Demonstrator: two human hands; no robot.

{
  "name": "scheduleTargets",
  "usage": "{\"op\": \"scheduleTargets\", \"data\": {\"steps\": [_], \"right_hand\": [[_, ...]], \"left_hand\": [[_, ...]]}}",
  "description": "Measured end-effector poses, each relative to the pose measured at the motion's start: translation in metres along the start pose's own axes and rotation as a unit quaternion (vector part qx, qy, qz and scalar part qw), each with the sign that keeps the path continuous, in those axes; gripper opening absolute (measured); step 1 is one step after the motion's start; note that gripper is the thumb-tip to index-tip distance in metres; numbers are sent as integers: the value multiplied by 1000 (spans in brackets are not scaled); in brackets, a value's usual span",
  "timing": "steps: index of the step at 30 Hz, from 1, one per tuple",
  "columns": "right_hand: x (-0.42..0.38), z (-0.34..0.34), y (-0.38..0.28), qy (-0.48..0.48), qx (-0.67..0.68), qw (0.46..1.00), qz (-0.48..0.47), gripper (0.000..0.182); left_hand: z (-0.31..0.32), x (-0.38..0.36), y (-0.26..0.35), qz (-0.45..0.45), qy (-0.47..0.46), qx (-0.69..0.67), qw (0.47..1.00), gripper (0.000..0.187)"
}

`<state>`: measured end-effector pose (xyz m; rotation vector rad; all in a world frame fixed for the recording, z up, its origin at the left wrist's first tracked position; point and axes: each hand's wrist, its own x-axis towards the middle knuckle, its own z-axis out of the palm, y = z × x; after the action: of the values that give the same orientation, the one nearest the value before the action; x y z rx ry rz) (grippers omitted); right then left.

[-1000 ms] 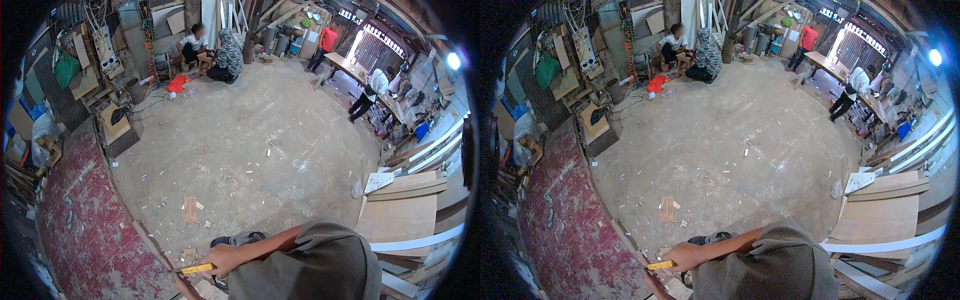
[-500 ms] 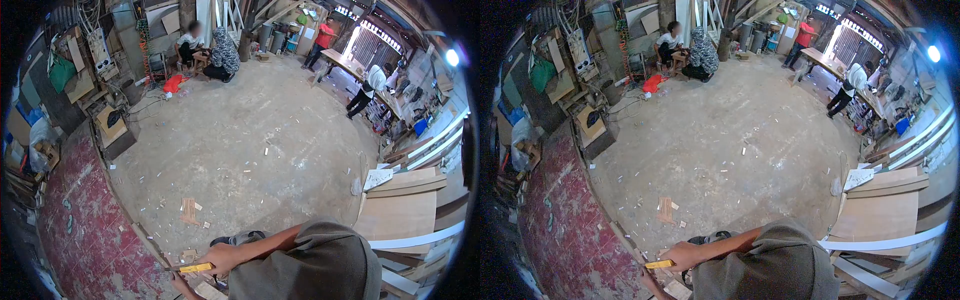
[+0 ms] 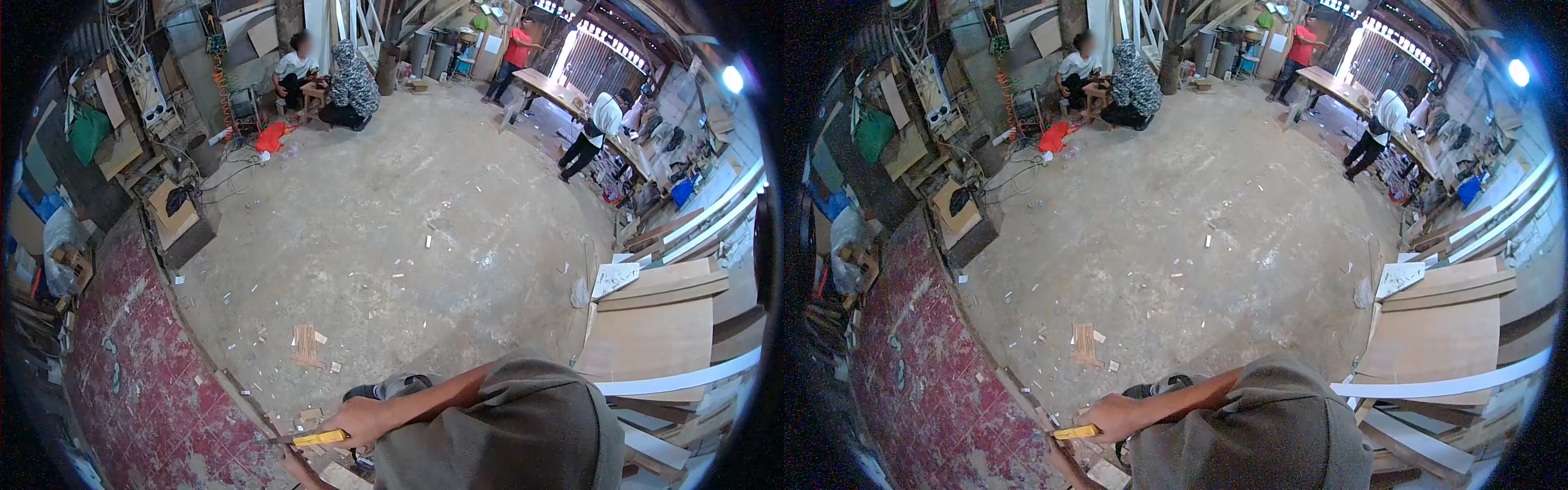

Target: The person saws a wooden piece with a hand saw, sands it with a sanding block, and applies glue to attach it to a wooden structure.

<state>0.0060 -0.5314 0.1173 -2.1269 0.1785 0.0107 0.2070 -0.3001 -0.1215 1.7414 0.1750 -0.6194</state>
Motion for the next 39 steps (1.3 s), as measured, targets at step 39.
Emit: {"op": "scheduleTargets", "data": {"steps": [39], "right_hand": [[-16, 24, 3, 10, -6, 1000, 2, 28]], "left_hand": [[-43, 70, -84, 122, -30, 140, 982, 32]]}}
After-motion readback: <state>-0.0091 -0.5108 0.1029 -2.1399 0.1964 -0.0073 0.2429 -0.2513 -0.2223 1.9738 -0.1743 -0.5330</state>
